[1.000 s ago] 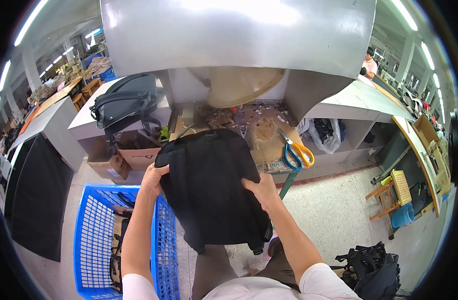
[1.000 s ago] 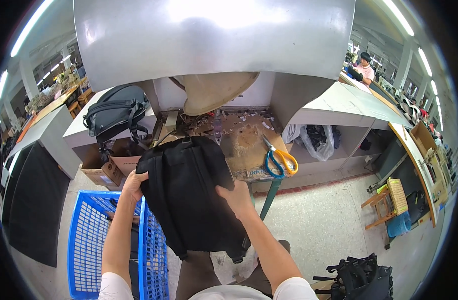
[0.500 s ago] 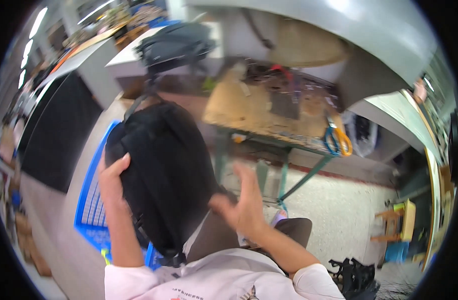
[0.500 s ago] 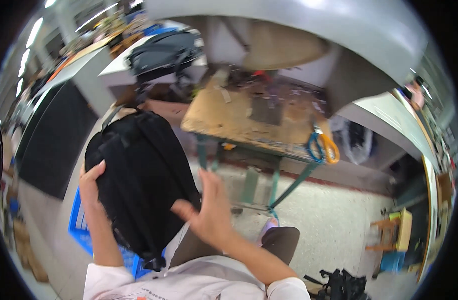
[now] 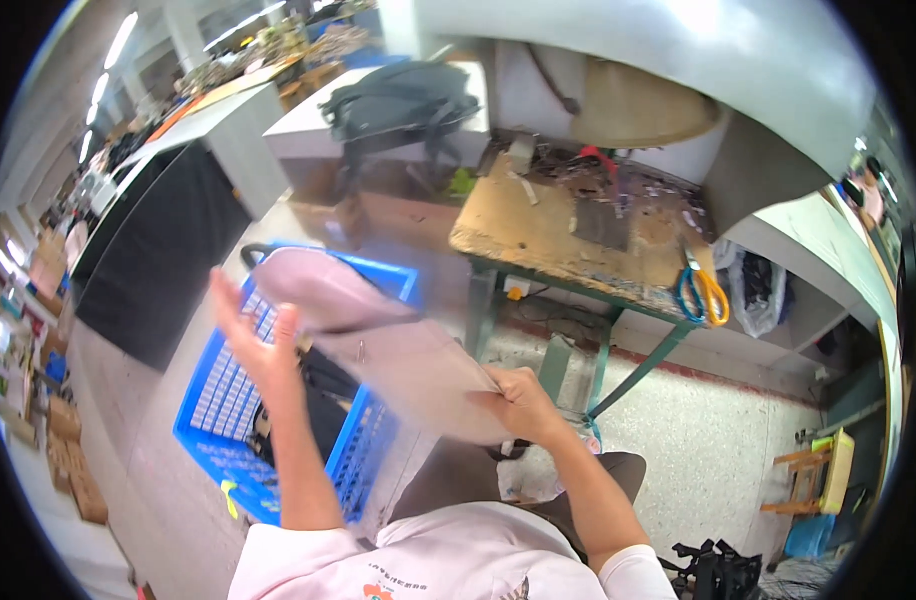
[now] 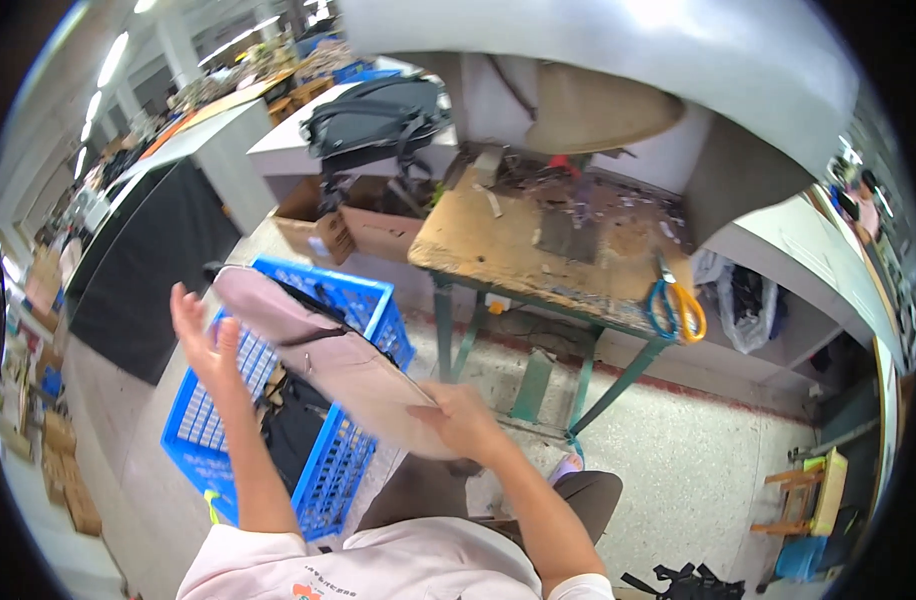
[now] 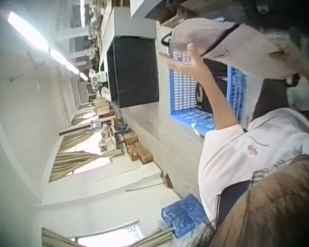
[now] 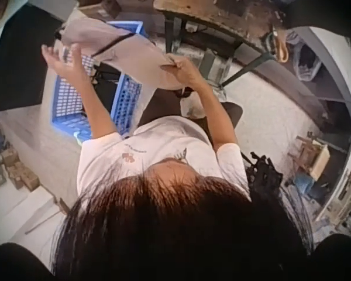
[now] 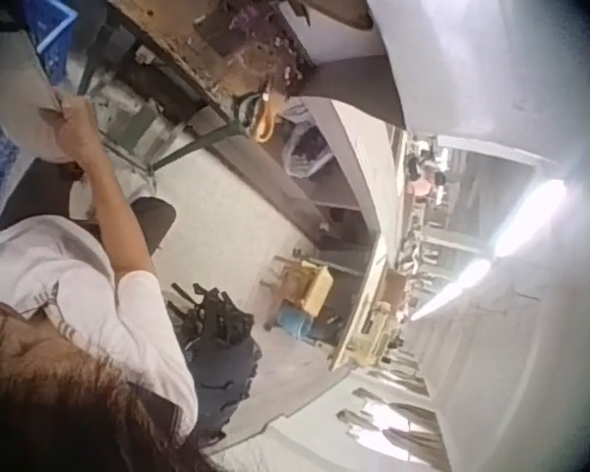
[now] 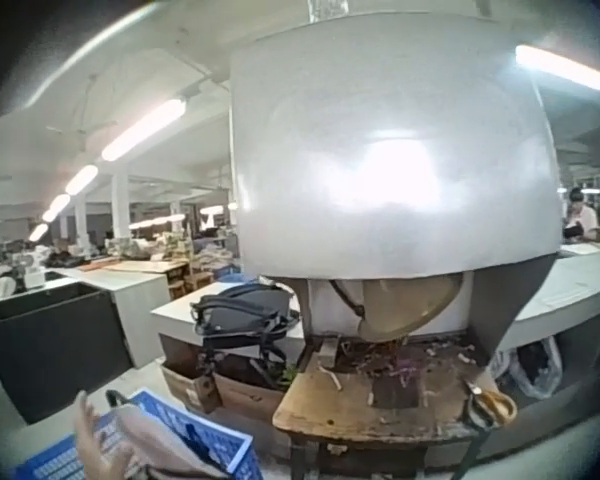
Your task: Inspecting and sorting backpacks by placing them into a blue plastic crate in an industrial setting.
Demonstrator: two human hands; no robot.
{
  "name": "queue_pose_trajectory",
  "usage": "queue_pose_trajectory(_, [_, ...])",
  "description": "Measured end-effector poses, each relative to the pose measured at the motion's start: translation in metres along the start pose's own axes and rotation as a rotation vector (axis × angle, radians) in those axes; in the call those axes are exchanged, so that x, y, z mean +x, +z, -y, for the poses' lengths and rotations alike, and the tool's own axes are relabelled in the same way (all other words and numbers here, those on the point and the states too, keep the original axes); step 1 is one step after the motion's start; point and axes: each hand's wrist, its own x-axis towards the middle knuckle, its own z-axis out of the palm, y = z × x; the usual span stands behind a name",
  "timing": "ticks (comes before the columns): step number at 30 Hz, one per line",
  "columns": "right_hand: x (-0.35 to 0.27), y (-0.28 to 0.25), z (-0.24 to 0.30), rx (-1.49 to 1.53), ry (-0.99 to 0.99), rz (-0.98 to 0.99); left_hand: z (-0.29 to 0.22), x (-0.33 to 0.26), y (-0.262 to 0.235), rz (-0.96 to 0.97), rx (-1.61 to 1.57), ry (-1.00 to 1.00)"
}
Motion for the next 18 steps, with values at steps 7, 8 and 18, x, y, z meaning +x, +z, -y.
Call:
queue_pose_trajectory(7, [-0.016, -0.078, 0.007, 0.404, 0.216, -0.094, 0.071, 0.007, 0.049, 0.750, -0.617, -0.576])
queue_pose_trajectory(8, [-0.017, -0.087, 0.001, 0.394, 0.219, -0.121, 0.067, 0.003, 0.061, 0.734, -0.633, -0.620])
queue_pose_trajectory(18, [-0.023, -0.141, -0.035, -0.018, 0.404, -0.495, 0.025, 0.004, 0.166, 0.815, -0.607, -0.555])
